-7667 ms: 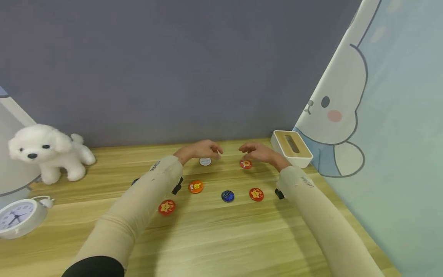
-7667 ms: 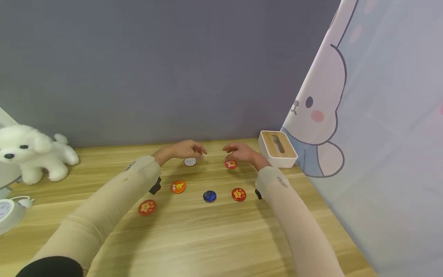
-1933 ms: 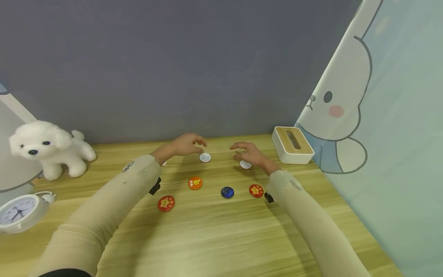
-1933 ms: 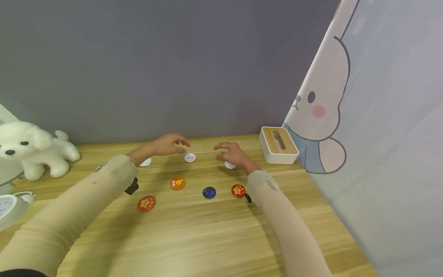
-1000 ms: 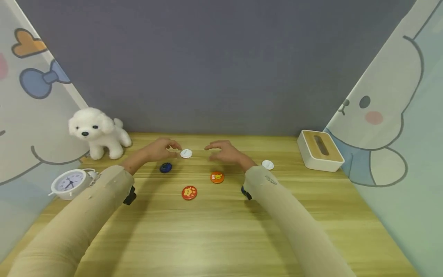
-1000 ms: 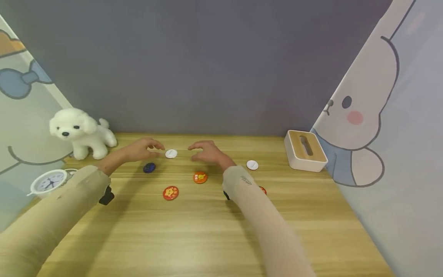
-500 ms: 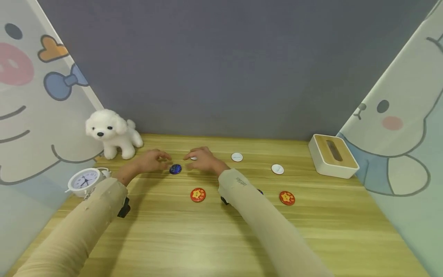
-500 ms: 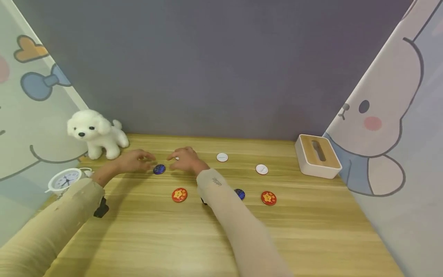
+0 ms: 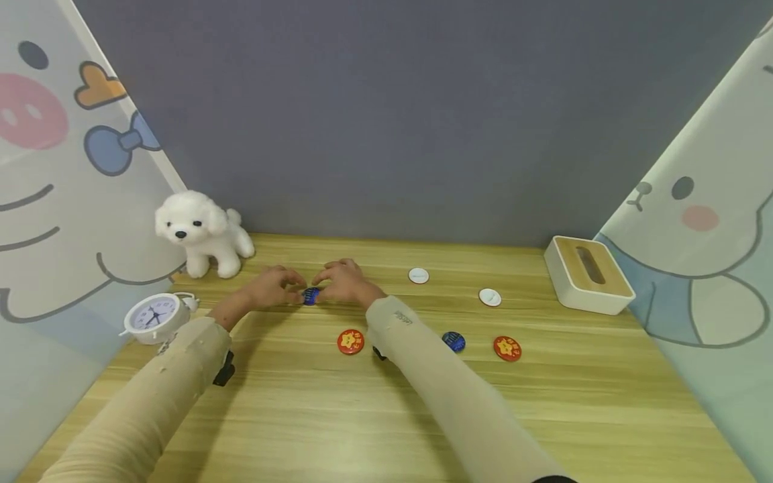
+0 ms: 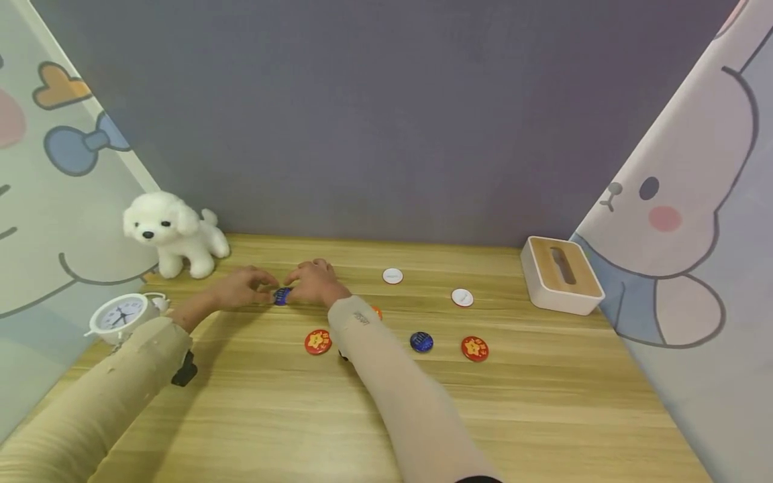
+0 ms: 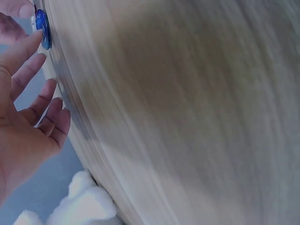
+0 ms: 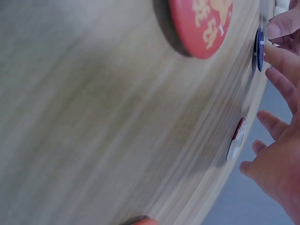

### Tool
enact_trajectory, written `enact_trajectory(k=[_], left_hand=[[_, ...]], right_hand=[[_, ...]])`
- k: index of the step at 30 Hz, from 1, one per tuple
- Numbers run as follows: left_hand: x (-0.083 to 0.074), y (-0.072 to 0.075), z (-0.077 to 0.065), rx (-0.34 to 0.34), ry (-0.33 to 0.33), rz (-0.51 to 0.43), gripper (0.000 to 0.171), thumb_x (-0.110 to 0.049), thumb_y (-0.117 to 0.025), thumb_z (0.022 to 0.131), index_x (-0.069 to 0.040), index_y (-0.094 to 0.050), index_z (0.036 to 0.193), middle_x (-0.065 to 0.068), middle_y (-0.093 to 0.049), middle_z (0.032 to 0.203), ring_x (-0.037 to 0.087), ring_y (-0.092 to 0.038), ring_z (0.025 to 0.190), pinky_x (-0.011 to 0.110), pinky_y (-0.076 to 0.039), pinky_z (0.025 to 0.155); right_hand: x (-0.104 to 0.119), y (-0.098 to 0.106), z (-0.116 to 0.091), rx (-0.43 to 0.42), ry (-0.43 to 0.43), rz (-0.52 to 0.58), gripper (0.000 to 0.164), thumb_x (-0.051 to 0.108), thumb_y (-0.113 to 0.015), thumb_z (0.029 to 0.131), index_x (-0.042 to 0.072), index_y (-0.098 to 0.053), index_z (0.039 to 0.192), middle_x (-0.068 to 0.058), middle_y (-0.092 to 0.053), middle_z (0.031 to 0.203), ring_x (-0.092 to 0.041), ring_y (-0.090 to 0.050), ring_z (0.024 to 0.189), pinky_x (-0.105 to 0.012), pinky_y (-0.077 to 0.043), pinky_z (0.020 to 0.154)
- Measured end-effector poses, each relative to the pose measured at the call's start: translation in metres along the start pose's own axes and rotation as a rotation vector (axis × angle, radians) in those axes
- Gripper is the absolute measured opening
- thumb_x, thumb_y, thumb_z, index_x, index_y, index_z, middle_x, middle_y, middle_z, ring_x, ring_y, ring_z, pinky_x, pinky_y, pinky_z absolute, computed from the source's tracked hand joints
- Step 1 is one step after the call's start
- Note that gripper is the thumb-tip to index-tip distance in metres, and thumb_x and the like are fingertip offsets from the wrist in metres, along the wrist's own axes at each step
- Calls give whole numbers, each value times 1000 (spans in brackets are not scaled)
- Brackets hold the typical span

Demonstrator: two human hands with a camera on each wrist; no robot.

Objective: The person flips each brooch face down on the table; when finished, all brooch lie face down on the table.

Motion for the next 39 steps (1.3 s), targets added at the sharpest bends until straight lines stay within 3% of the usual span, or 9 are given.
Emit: enact_trajectory(k=[3, 7, 11, 22, 29, 39], left_hand=[[-1, 0, -1, -1, -5, 7, 40, -28, -71, 93, -3, -67, 124, 21, -64, 127, 45, -47, 125, 71, -26, 107], [-2, 1, -1, -1, -13, 28, 41, -30, -72, 92, -5, -68, 124, 20, -65, 126, 45, -48, 124, 69, -36, 102], [2, -1, 0, 11, 2, 28, 42, -31, -72, 92, -6, -67, 125, 19, -65, 128, 45, -46, 127, 71, -29, 107], [-5, 0, 2, 21, 5, 45, 41, -27, -73, 92, -6, -67, 127, 21, -62, 129, 42, -49, 122, 62, -43, 97], [-8, 4, 6, -5, -24, 39, 35, -23, -74, 91, -4, -70, 119, 18, -67, 122, 40, -51, 120, 59, -42, 97], [-4, 2, 3, 7, 23, -24, 18, -23, -73, 92, -8, -73, 103, 18, -62, 121, 36, -52, 113, 52, -45, 88]], right_hand=[[2, 0, 1, 9, -5, 1, 38, 42, -69, 93, 34, -67, 131, -3, -36, 162, -34, -21, 151, -54, -17, 123], [3, 1, 2, 3, -1, -2, 39, 42, -70, 92, 34, -67, 130, -4, -35, 162, -35, -21, 151, -54, -17, 123], [3, -1, 4, 10, 1, -15, 40, 42, -71, 92, 34, -67, 130, -4, -36, 162, -35, -23, 150, -54, -18, 122], [3, 0, 3, 25, -16, -7, 42, 40, -72, 91, 33, -66, 132, -2, -35, 162, -34, -21, 152, -53, -17, 123], [4, 4, 5, -9, -5, 41, 31, 34, -74, 90, 31, -72, 120, -3, -38, 161, -35, -22, 151, -52, -16, 123], [2, 6, 8, -46, -2, 112, 16, 29, -73, 91, 24, -74, 106, -3, -42, 159, -35, -25, 149, -54, -20, 122]])
Point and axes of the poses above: each hand's wrist, its own z-axis towards the middle knuckle, its own y-axis out of the back of the hand, x = y × z, the point moved 9 cm from there along z, towards the middle knuckle
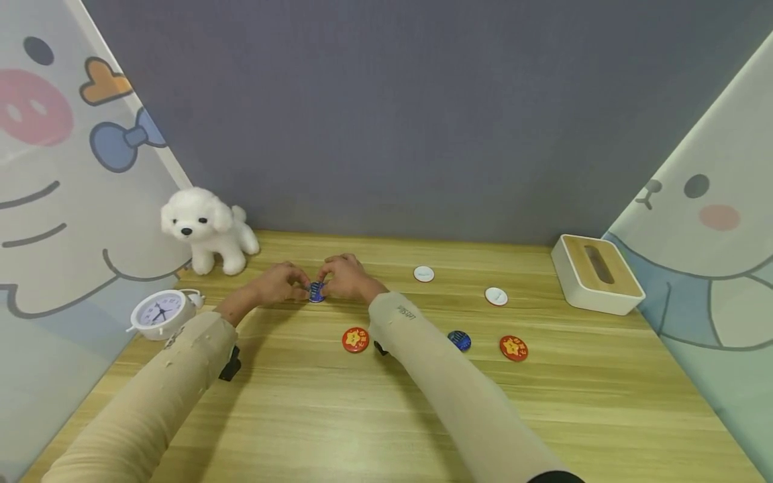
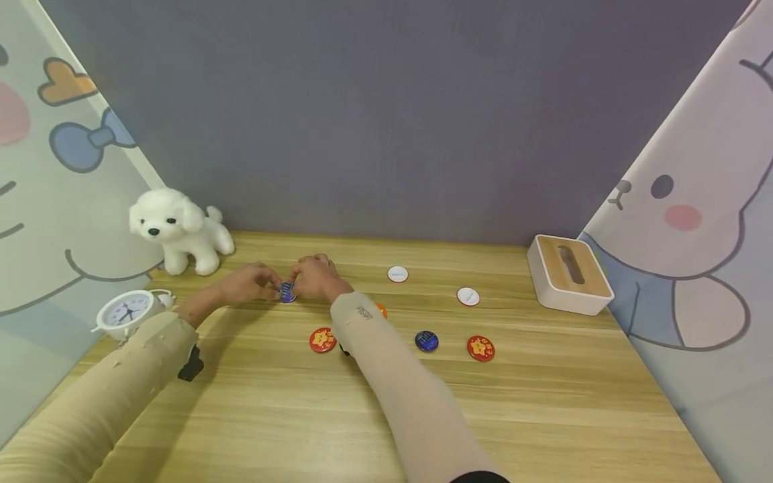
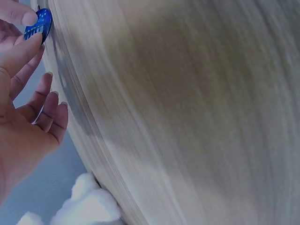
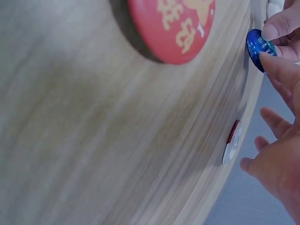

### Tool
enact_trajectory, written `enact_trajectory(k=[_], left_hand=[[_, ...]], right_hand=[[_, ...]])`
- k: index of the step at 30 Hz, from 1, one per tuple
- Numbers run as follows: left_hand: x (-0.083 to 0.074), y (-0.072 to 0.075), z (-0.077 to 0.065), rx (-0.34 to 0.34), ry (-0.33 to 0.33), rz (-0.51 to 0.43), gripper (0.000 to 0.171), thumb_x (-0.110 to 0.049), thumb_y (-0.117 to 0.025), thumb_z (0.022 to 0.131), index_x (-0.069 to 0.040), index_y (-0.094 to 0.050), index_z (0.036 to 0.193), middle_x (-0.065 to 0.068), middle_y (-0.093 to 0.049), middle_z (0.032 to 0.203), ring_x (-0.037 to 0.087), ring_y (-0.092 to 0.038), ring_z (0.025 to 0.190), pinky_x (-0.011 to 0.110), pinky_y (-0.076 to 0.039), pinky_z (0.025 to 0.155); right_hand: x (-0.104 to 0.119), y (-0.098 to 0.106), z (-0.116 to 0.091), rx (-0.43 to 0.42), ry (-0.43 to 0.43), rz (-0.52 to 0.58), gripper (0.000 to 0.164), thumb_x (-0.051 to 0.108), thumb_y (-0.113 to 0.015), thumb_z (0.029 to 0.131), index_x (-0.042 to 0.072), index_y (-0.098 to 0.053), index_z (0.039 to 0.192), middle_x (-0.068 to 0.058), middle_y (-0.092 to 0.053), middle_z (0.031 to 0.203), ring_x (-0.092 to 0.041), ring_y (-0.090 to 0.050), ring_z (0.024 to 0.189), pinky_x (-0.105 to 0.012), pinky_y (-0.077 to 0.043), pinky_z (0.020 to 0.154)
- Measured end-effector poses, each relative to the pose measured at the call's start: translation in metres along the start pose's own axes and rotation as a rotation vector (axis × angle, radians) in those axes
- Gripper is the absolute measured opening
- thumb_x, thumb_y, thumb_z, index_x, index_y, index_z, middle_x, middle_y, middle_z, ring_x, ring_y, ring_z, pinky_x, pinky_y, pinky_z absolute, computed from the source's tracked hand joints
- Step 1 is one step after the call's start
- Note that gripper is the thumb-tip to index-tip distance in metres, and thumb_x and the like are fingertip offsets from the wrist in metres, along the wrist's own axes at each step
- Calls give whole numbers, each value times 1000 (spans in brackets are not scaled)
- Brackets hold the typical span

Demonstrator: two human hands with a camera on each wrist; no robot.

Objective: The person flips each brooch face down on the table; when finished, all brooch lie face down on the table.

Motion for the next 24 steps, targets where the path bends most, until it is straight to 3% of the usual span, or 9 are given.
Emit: enact_trajectory(k=[13, 24], left_hand=[[0, -1, -5, 2, 4, -94, 14, -18, -71, 94, -10, -72, 106, 20, -57, 127, 35, -55, 112, 48, -47, 87], [-5, -2, -9, -3, -62, -73, 13, -16, -73, 92, -12, -73, 104, 16, -62, 118, 32, -56, 107, 49, -48, 87]], right_hand=[[2, 3, -3, -14, 35, 46, 5, 25, -74, 90, 21, -73, 94, -2, -43, 158, -37, -25, 149, -58, -20, 121], [3, 3, -9, -28, 50, 30, 4, 21, -74, 89, 23, -75, 93, 0, -43, 158, -35, -26, 149, -59, -22, 119]])
Point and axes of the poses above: each hand's wrist, its own z-axis towards the middle knuckle, its own y-axis out of the back of the hand, x = y × z, the point moved 9 cm from there along z, towards the middle knuckle
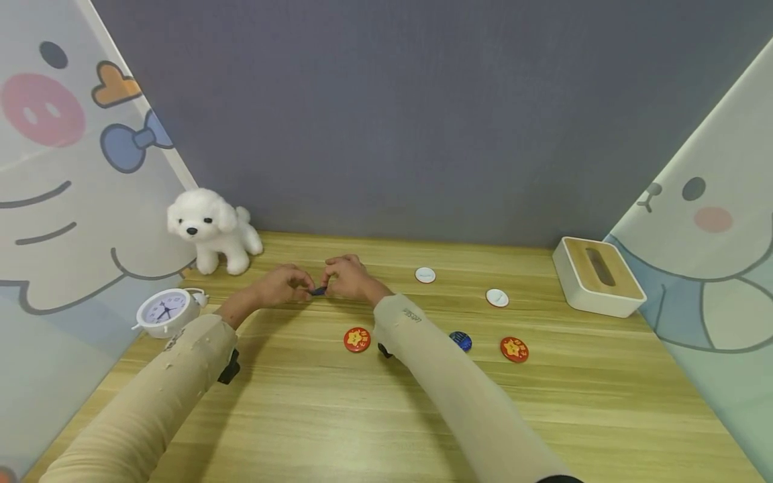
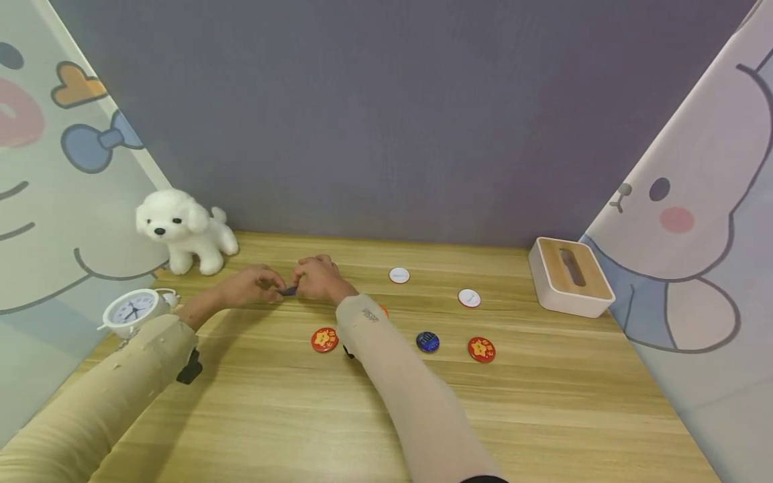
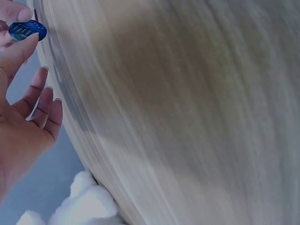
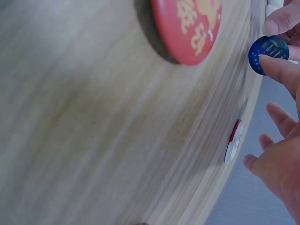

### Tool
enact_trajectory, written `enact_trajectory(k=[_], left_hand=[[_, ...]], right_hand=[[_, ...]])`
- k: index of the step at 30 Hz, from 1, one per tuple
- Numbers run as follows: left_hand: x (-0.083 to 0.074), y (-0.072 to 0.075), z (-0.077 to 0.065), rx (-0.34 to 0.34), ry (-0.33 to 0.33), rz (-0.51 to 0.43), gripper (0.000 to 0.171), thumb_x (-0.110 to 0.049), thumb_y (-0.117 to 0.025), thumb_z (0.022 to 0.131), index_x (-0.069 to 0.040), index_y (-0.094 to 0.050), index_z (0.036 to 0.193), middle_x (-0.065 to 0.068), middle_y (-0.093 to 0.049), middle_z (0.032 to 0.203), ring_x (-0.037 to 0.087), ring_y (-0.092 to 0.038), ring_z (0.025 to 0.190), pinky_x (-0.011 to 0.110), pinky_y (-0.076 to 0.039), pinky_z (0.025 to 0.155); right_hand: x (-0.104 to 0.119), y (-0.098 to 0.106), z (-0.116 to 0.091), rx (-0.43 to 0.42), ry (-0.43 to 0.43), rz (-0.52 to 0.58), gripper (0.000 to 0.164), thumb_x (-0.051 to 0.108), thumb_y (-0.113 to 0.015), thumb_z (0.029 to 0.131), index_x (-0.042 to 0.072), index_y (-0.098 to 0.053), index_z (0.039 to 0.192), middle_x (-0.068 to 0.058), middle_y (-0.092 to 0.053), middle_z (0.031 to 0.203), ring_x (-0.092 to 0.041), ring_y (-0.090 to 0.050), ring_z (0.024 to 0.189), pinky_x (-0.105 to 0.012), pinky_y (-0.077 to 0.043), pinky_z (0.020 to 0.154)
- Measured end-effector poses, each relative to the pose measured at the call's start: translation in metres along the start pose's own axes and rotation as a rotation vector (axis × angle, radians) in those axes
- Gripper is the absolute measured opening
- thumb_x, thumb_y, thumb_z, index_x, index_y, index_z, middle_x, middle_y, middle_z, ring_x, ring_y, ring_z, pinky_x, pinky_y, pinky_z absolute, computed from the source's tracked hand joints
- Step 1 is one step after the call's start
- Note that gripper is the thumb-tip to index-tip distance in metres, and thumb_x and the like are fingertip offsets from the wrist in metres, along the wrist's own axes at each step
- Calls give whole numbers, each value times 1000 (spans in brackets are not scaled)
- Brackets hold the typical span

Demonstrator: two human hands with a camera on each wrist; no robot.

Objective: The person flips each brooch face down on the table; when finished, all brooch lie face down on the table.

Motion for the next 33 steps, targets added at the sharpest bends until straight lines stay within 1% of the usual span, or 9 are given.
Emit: enact_trajectory(k=[4, 5, 10, 14, 17, 21, 28, 29, 33], left_hand=[[-1, -2, -1, 3, -29, 50, 14, -16, -73, 91, -15, -74, 105, 15, -62, 118, 32, -55, 107, 49, -47, 86], [-2, -3, -1, 7, -37, 65, 15, -16, -73, 91, -15, -74, 105, 16, -62, 118, 32, -55, 106, 50, -47, 85], [-2, -7, -1, 31, -25, 115, 22, -20, -73, 91, -16, -75, 112, 18, -60, 120, 34, -55, 106, 50, -47, 85], [-3, -8, 0, 40, -28, 130, 23, -20, -73, 91, -15, -75, 113, 18, -59, 121, 34, -54, 108, 51, -46, 86], [-6, -9, 0, 46, -37, 137, 22, -20, -73, 91, -15, -75, 112, 18, -61, 120, 34, -53, 110, 56, -42, 92], [-8, -10, -1, 54, -36, 132, 23, -21, -72, 91, -15, -75, 113, 16, -62, 121, 34, -51, 113, 62, -35, 98], [-14, -4, 0, 49, -37, 66, 29, -19, -69, 93, -10, -71, 121, 17, -62, 121, 33, -56, 109, 50, -48, 87], [-15, -3, 0, 45, -41, 50, 30, -18, -68, 94, -8, -70, 122, 17, -62, 122, 34, -57, 110, 51, -50, 88], [-18, 2, 4, 26, -37, 16, 33, -19, -65, 97, -5, -66, 127, 18, -63, 126, 37, -57, 117, 56, -48, 97]], right_hand=[[1, -2, -2, 18, 16, -41, 9, 21, -74, 88, 26, -78, 94, 1, -42, 159, -35, -24, 150, -59, -23, 119], [1, -3, -3, 31, 18, -60, 11, 21, -73, 89, 27, -79, 96, 2, -42, 159, -35, -22, 151, -59, -22, 120], [0, -10, -5, 93, 29, -158, 22, 23, -62, 92, 31, -80, 102, 5, -42, 159, -33, -19, 153, -56, -20, 122], [0, -11, -5, 108, 36, -172, 24, 25, -59, 93, 32, -79, 105, 5, -41, 159, -33, -19, 153, -57, -19, 122], [1, -12, -5, 118, 36, -166, 25, 25, -58, 93, 32, -79, 106, 5, -40, 160, -34, -19, 153, -57, -19, 122], [0, -14, -6, 128, 28, -143, 25, 25, -58, 93, 31, -78, 107, 5, -38, 161, -34, -19, 153, -57, -18, 122], [-4, -7, -9, 98, 5, -29, 25, 27, -63, 92, 27, -76, 113, 2, -40, 160, -32, -22, 151, -57, -16, 122], [-5, -5, -9, 90, 3, -13, 25, 28, -64, 92, 27, -75, 115, 2, -41, 159, -32, -23, 151, -56, -16, 122], [-8, 6, -15, 62, 14, 77, 30, 25, -67, 92, 23, -73, 121, -1, -43, 158, -31, -22, 151, -53, -16, 123]])
Point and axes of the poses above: each hand's wrist, its own z-axis towards the middle knuckle, its own y-axis out of the back of the hand, x = y × z, the point moved 9 cm from there along z, towards the middle knuckle
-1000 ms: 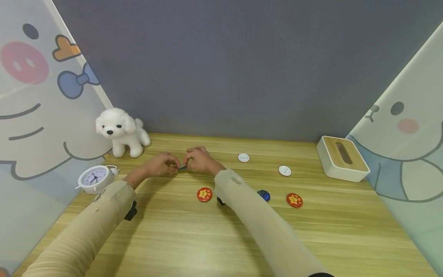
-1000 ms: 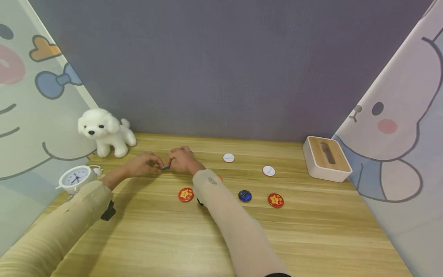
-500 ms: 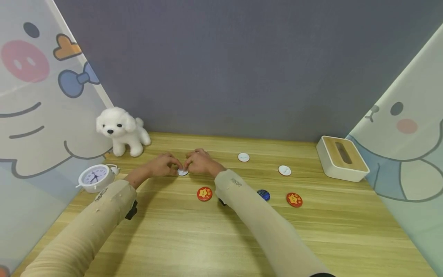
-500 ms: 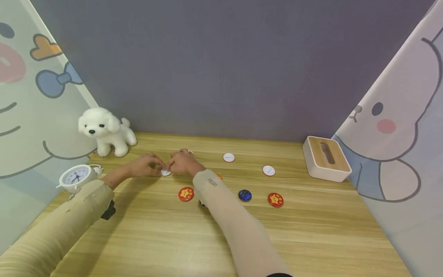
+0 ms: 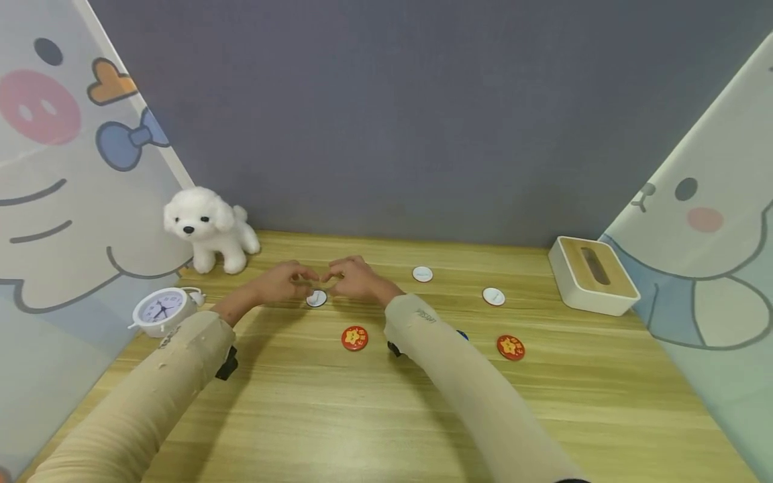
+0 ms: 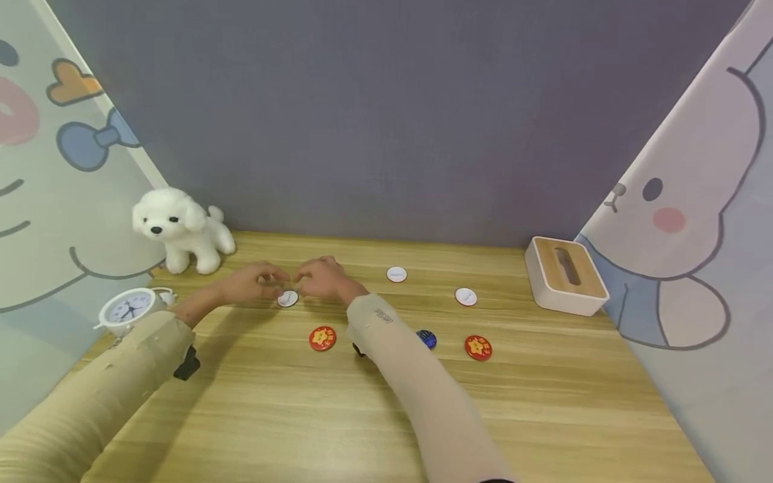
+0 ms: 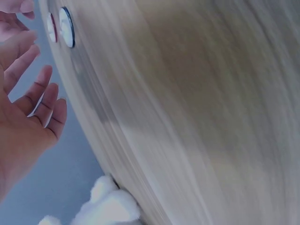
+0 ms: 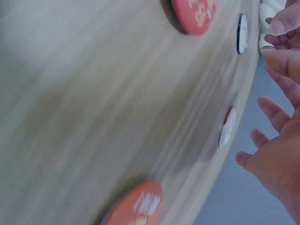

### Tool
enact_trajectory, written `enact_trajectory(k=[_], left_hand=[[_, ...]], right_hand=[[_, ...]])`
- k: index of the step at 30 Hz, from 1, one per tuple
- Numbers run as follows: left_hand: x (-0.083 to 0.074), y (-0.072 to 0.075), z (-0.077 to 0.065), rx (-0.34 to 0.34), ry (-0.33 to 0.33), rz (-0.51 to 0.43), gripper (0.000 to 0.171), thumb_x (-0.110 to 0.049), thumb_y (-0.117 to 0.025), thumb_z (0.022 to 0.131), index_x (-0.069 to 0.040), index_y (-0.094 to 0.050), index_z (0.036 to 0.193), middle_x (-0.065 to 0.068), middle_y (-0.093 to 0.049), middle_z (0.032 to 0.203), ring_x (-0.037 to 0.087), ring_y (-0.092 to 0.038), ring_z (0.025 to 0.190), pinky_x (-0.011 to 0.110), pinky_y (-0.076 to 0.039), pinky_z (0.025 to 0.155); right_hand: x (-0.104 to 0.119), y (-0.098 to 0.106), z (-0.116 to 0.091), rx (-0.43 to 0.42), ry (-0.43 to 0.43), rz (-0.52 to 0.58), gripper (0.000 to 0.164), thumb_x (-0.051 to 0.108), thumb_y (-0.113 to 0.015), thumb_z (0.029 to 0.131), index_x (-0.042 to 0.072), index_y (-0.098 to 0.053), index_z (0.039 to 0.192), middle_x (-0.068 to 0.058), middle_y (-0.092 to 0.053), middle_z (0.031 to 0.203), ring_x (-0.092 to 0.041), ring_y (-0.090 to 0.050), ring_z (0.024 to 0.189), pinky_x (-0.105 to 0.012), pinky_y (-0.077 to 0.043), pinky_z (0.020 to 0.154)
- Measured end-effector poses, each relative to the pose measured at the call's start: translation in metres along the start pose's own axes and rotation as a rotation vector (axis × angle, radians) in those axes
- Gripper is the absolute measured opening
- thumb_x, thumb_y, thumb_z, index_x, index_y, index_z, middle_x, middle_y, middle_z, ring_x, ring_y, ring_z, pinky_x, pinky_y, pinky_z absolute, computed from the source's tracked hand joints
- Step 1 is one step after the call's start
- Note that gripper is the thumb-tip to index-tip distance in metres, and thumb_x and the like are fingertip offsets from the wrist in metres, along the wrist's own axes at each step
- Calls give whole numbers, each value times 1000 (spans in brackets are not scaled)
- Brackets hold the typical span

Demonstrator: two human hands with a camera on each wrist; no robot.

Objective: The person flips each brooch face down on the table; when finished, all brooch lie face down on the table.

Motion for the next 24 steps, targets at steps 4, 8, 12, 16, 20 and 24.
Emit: enact_trajectory(k=[4, 8, 12, 16, 20, 24], left_hand=[[-5, 1, 4, -6, 3, -4, 36, -22, -64, 98, -7, -64, 131, 16, -62, 131, 36, -54, 121, 57, -46, 100], [-11, -2, 10, -4, 3, -4, 37, -24, -64, 98, -10, -63, 133, 16, -59, 132, 36, -52, 123, 56, -46, 99], [-25, -5, 18, -10, -23, -20, 38, -25, -65, 98, -11, -64, 133, 15, -58, 133, 37, -51, 124, 58, -44, 100], [-41, -11, 23, 1, -58, -56, 39, -24, -66, 97, -10, -64, 133, 15, -57, 135, 39, -49, 127, 61, -41, 103], [-53, -18, 30, 10, -76, -54, 39, -24, -67, 96, -10, -64, 133, 13, -58, 133, 39, -48, 126, 60, -41, 103], [-65, -24, 39, -2, -112, -26, 38, -23, -69, 95, -9, -66, 130, 14, -61, 131, 38, -51, 122, 57, -41, 100]], right_hand=[[-4, 13, -13, -7, 16, 66, 36, 22, -64, 92, 21, -69, 128, -4, -41, 159, -32, -18, 152, -55, -15, 123], [-11, 27, -29, -22, 7, 98, 38, 20, -64, 94, 19, -67, 132, -5, -38, 161, -31, -15, 153, -56, -17, 122], [-21, 46, -46, -44, -26, 124, 42, 21, -66, 93, 18, -65, 135, -3, -35, 162, -31, -12, 153, -58, -19, 120], [-33, 57, -61, -50, -41, 75, 46, 23, -68, 92, 18, -62, 137, -3, -35, 162, -34, -13, 153, -59, -18, 121], [-49, 64, -74, -61, -72, 39, 47, 24, -69, 92, 18, -62, 138, -4, -36, 162, -36, -13, 153, -60, -18, 121], [-61, 69, -88, -64, -92, 30, 47, 24, -69, 92, 17, -61, 139, -7, -36, 162, -39, -11, 153, -62, -14, 121]])
Point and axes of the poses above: each hand's wrist, its own z-axis towards the middle knuckle, its own y-axis out of the back of the hand, x = y × z, the point moved 9 cm from there along z, towards the middle knuckle
